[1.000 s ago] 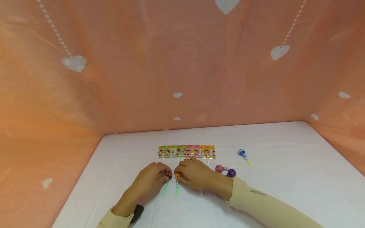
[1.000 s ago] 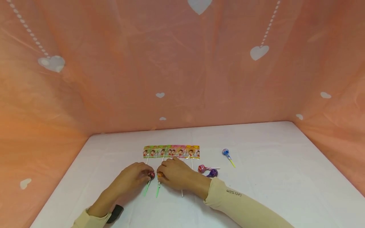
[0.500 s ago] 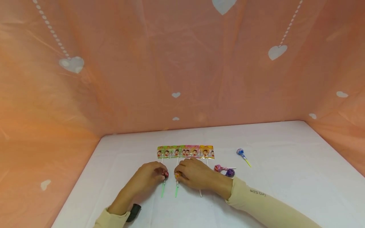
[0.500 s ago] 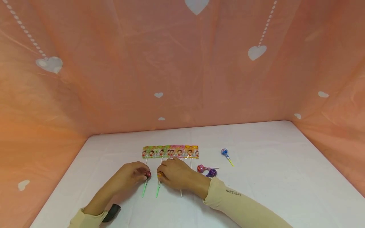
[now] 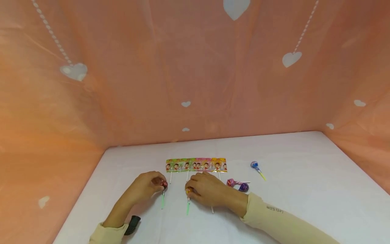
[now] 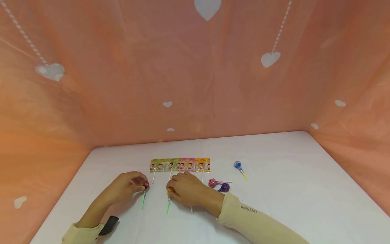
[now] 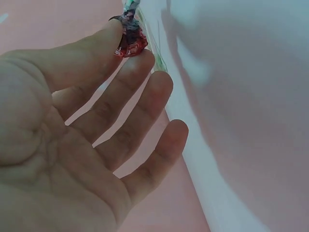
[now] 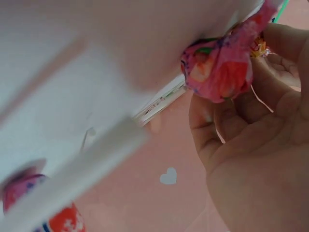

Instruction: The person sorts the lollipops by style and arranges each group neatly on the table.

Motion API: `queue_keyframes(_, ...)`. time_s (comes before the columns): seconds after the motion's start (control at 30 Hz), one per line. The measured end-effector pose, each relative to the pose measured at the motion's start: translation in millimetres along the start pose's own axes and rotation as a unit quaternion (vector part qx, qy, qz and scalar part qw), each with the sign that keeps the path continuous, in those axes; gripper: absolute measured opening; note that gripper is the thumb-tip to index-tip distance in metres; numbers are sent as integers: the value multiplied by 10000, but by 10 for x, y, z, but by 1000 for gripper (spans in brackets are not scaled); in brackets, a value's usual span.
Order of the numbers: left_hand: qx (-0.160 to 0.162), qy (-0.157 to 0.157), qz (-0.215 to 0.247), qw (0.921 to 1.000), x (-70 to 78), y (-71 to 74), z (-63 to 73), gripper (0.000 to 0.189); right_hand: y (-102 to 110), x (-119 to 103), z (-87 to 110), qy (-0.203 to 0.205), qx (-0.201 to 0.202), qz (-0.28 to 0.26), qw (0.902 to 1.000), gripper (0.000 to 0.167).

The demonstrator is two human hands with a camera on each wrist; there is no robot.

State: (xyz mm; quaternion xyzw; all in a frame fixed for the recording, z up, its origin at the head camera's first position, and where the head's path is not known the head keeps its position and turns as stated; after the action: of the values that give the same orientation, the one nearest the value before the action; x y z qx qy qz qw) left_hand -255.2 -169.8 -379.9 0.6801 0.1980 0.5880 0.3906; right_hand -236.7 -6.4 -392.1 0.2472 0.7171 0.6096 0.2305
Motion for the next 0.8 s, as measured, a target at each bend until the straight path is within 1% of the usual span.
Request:
queue_keyframes(0.13, 51, 9, -135, 9999, -28, 8, -8, 18, -10, -3, 2, -25, 20, 40, 10000, 23)
queue_keyframes(0.37, 198, -15, -521, 9984, -3, -30, 3, 17, -12, -15, 10, -47, 10, 22, 10000, 23)
queue_keyframes(0.53, 336, 160, -617, 9974, 3, -37, 22, 17, 0, -17, 14, -45, 29, -3, 10000, 25)
queue_keyframes(0.8, 319, 238, -726, 9966, 3, -52, 19, 15, -15, 15, 24, -170, -77, -92, 9998, 31)
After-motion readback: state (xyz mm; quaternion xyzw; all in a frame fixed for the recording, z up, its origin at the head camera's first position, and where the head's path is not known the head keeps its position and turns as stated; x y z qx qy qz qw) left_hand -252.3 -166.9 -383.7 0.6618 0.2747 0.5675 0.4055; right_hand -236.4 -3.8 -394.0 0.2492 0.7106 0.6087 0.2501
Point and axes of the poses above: each hand's wrist, its own z-axis away from the middle knuckle, its own y-axis out of the back of the hand, x = y × z, the point moved 9 cm from there along -z, towards the middle knuckle, and after that the axes turned 4 degrees about z, right-handed, at the moved point
